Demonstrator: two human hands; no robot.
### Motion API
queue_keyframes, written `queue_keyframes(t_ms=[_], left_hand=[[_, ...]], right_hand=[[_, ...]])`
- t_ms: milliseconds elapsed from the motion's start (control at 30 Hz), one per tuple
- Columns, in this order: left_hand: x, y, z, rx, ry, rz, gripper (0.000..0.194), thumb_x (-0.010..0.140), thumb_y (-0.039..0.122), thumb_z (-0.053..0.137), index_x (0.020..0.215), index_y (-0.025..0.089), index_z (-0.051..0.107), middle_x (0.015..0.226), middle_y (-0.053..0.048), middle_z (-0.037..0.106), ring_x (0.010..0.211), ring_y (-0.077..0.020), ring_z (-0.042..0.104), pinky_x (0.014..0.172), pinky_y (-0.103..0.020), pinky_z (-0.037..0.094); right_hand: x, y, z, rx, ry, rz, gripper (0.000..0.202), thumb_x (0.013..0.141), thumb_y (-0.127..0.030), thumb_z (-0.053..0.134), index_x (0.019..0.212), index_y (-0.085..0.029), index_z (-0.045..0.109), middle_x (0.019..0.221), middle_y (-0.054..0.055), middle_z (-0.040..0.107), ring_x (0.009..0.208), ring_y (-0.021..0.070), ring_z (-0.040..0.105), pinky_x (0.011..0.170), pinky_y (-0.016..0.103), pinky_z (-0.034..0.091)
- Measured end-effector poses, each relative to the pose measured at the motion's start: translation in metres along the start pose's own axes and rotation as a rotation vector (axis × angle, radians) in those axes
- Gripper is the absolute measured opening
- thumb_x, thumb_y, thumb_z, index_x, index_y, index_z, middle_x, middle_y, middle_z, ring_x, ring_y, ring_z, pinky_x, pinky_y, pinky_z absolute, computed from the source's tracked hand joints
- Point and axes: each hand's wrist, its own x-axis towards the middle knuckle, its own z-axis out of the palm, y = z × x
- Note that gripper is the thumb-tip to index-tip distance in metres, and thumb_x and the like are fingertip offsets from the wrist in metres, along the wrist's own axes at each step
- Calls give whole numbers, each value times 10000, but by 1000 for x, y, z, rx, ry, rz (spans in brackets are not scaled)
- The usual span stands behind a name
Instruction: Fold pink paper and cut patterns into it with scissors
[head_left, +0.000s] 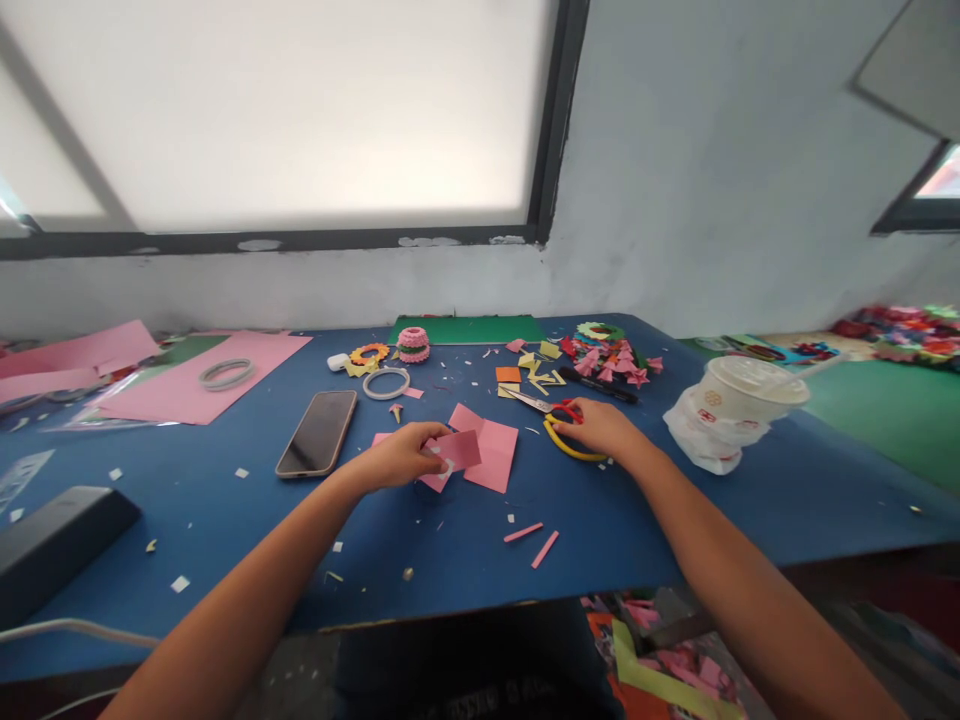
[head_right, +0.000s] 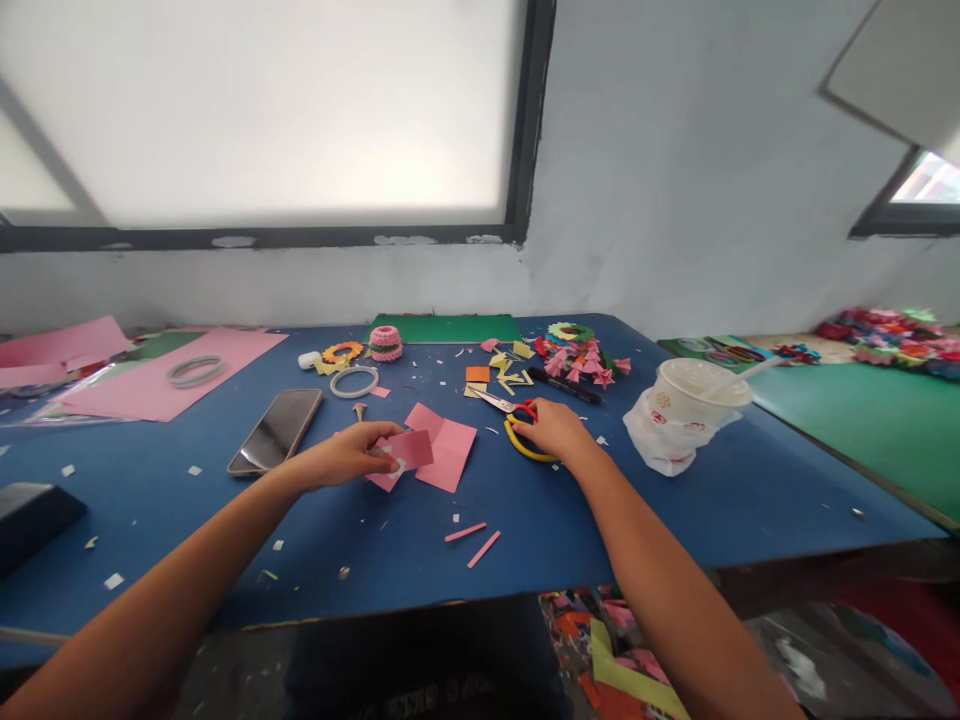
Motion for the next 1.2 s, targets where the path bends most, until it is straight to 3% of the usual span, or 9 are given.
queue_keyframes(t_ms=[167,333,467,567,667,800,933,1100,1200], left_hand=[[-2,-2,-2,-4,31,-68,594,613,199,619,1189,193,474,1097,-80,529,713,-134,528,634,-261,430],[1,-12,-7,-56,141,-67,654,595,253,677,1191,187,416,1012,-59,540,632,-115,545,564,-252,445],[4,-12,-8,-46,211,-116,508,578,302,706,1028,177,504,852,-20,549,554,-115,538,422,-216,391],[4,-7,-7,-20,198,-102,295,638,319,664,866,166,557,717,13,534,459,-81,484,376,-198,340],[2,-2,-6,-65,195,-63,179,709,320,595,764,158,543,618,27,510,463,-86,492,389,-194,352],[-1,7,-3,-158,200,-36,174,745,324,558,721,155,524,588,19,533,479,-87,509,412,-187,366],[-4,16,2,-238,288,2,268,718,415,593,691,159,519,552,23,543,447,-72,469,406,-176,333],[-1,14,7,-206,383,-47,362,692,482,596,580,153,497,490,39,488,421,-62,392,411,-184,269],[2,11,9,-182,408,-43,367,670,498,613,601,142,558,499,31,497,450,-78,410,439,-201,280]], right_hand=[[-4,-3,-2,-15,19,-8,433,769,-444,521,1076,-143,565,1011,119,644,886,243,602,651,263,405],[-12,-13,-5,-64,99,-26,391,793,-400,516,1023,-92,589,1018,167,618,962,275,564,793,318,397],[-20,-40,-4,83,168,-171,469,848,-490,402,1063,-112,577,1099,140,583,1044,239,520,880,304,366],[-20,-62,1,206,-44,-287,459,761,-478,552,1062,-132,576,1096,124,590,984,223,552,806,273,399],[-14,-74,0,222,-121,-333,318,672,-342,670,916,-145,619,947,90,634,831,201,583,666,248,408],[-9,-78,-15,285,-102,-373,136,768,-249,556,824,-137,610,780,44,630,678,141,552,580,229,376],[-12,-83,-30,545,-40,-485,194,811,-300,507,883,-140,592,752,14,601,633,106,519,562,215,378],[-23,-91,-30,969,54,-548,272,778,-406,550,846,-146,592,633,-22,535,530,83,473,495,209,366],[-26,-92,-25,1065,-30,-550,300,764,-438,565,839,-149,588,574,-45,487,476,68,433,453,197,340]])
